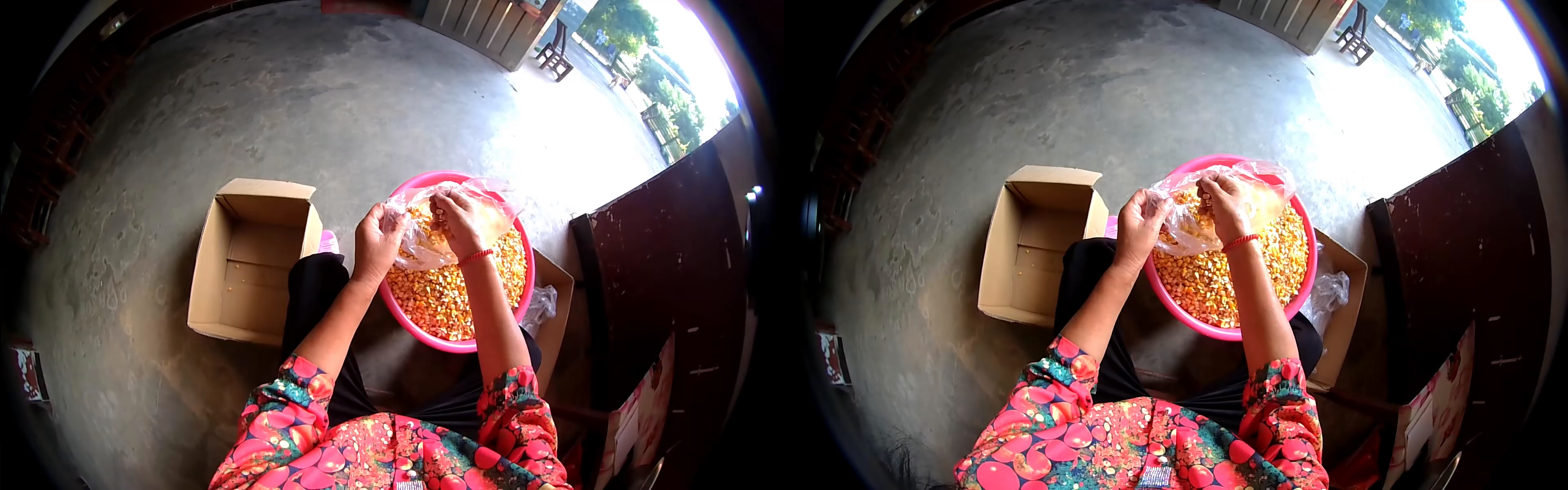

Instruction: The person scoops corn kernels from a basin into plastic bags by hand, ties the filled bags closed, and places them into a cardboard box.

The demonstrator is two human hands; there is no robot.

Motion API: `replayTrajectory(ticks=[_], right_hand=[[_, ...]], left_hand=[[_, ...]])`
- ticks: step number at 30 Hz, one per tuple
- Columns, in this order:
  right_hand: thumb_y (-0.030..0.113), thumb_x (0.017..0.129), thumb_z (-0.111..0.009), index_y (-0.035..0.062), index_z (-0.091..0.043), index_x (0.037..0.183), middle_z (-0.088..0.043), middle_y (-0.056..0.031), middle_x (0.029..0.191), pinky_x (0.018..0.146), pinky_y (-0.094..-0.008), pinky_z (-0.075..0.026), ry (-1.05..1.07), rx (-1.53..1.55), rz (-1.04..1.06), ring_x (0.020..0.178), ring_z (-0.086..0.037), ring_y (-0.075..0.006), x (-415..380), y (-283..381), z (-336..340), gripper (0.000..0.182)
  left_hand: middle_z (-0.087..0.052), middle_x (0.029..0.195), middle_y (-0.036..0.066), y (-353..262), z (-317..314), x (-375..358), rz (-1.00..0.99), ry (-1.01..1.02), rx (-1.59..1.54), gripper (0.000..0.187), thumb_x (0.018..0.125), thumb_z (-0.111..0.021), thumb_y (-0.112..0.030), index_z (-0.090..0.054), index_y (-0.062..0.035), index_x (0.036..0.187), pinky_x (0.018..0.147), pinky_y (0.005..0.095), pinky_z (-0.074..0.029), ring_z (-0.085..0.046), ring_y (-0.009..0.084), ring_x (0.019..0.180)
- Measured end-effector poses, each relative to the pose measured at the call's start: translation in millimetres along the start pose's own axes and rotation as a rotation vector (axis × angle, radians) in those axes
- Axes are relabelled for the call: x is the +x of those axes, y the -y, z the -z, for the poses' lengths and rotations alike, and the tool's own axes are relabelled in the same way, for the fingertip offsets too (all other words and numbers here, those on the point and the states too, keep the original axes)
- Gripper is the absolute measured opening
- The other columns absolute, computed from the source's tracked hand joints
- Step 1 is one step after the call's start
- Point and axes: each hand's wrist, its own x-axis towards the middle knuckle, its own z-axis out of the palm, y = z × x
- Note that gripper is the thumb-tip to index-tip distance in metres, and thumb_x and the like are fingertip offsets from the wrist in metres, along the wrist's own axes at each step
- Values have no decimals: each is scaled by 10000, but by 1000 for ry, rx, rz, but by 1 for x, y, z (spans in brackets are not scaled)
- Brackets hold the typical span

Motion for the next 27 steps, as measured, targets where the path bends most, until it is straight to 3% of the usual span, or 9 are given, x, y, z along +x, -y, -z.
replayTrajectory(ticks=[2,4,5,9,11,15,21,24,27], right_hand=[[165,879,-534,50,-561,805,-525,2,708,532,-221,-411,28,-13,-18,594,-482,-92,1,-2,7,139],[167,862,-558,30,-578,814,-572,-19,762,611,-234,-440,50,-380,115,634,-504,-82,1,-2,8,147],[95,841,-556,8,-599,808,-603,-24,778,669,-214,-445,36,-284,144,696,-534,-74,-2,-2,5,102],[41,820,-559,-19,-619,887,-633,-58,854,776,-241,-463,46,-229,189,826,-587,-119,4,-9,12,108],[21,794,-579,-41,-585,1035,-632,-110,978,848,-261,-457,60,-369,229,951,-587,-166,4,-6,15,248],[50,771,-615,-40,-464,1198,-570,-150,1129,855,-280,-458,-16,-289,186,1050,-544,-209,11,-8,20,462],[94,815,-626,-34,-501,1177,-586,-116,1088,875,-271,-438,-122,-140,225,1005,-549,-176,9,4,29,404],[144,841,-611,-33,-500,1186,-561,-125,1142,914,-272,-409,-188,-175,236,1043,-530,-180,13,14,39,403],[146,837,-617,-33,-490,1199,-542,-137,1177,916,-279,-411,-203,-187,201,1062,-527,-195,12,20,49,424]], left_hand=[[-627,785,102,-11,2,-3,-89,26,277,183,787,-622,-77,-546,13,927,655,323,-486,-610,202,706],[-622,815,131,-15,-2,-5,-149,-34,306,174,774,-609,-54,-554,8,927,652,335,-484,-614,237,725],[-617,846,161,-20,-4,-6,-211,-96,333,172,762,-595,-31,-562,2,927,648,348,-481,-618,271,745],[-561,772,88,-35,-1,-9,-271,-63,395,166,753,-583,6,-605,-23,915,634,265,-457,-566,161,691],[-515,732,95,-30,3,-7,-382,67,552,124,726,-584,26,-648,-39,810,608,288,-451,-548,195,662],[-526,747,124,-33,0,-9,-337,22,564,58,707,-605,-4,-627,-54,686,618,362,-476,-572,284,687],[-535,758,118,-30,3,-9,-283,31,641,40,683,-654,-38,-631,-53,712,630,361,-473,-570,285,695],[-552,811,125,-26,3,-7,-234,85,544,129,672,-632,-7,-650,-35,797,692,347,-480,-582,283,759],[-566,986,172,-20,3,-5,-299,134,475,407,645,-542,63,-614,9,1042,837,330,-462,-580,298,932]])
